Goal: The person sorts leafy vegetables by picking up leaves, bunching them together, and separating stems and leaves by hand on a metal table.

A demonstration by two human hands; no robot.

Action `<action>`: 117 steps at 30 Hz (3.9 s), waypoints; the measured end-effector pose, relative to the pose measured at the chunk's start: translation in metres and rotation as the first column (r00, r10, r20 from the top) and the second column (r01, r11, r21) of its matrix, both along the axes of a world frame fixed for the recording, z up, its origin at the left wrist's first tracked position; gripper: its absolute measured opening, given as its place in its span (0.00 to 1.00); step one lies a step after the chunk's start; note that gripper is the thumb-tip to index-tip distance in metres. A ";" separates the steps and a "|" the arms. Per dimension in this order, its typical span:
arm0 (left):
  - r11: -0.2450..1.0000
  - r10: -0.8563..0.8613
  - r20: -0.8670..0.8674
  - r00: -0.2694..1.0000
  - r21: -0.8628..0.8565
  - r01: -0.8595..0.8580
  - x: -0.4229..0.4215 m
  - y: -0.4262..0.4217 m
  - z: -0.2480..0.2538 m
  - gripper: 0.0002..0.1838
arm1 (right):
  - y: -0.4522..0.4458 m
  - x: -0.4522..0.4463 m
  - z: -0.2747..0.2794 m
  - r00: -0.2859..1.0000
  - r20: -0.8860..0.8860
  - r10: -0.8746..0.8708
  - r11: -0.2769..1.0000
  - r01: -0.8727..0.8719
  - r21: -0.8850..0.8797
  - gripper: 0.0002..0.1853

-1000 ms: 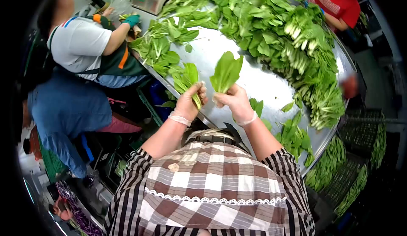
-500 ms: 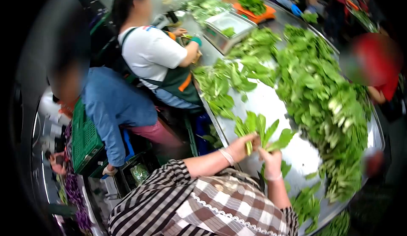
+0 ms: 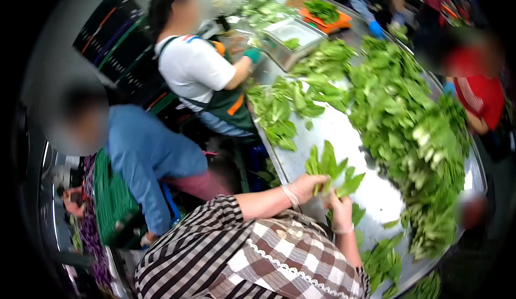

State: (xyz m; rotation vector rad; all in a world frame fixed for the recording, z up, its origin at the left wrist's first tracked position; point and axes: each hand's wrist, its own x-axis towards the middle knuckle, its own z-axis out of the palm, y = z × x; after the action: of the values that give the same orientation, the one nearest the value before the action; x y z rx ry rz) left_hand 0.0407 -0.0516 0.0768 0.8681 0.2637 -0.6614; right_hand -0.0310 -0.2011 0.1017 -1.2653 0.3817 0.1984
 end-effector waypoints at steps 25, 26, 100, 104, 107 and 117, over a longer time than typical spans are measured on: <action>0.875 -0.478 -0.127 0.869 -0.147 0.461 0.058 -0.059 0.004 0.15 | -0.028 -0.011 0.015 0.903 -0.007 -0.429 0.865 0.413 0.286 0.09; 0.861 -0.506 -0.176 0.844 -0.163 0.482 0.056 -0.065 0.010 0.15 | -0.028 -0.014 0.009 0.879 0.015 -0.476 0.846 0.454 0.280 0.08; 0.833 -0.552 -0.069 0.831 0.011 0.554 0.002 -0.100 0.006 0.14 | -0.073 -0.057 -0.020 0.950 0.007 -0.311 0.901 0.297 -0.317 0.21; 0.842 -0.530 0.000 0.848 0.123 0.526 -0.010 -0.109 0.011 0.14 | -0.066 -0.051 -0.014 0.978 0.066 -0.198 0.472 0.154 -0.868 0.23; 0.826 -0.542 -0.033 0.840 0.164 0.540 -0.003 -0.106 0.008 0.16 | -0.064 -0.052 -0.001 0.977 0.104 -0.184 0.505 0.185 -0.843 0.25; 0.898 -0.438 -0.115 0.892 -0.092 0.430 0.004 -0.101 0.002 0.17 | -0.073 -0.057 -0.014 0.855 -0.165 -0.491 0.805 0.518 0.290 0.18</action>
State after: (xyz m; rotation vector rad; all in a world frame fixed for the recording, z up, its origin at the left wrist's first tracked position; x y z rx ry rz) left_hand 0.0443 -0.1527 0.0791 0.8282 0.1653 -1.1443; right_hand -0.0881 -0.2739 0.0881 -0.7913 0.7159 -0.1435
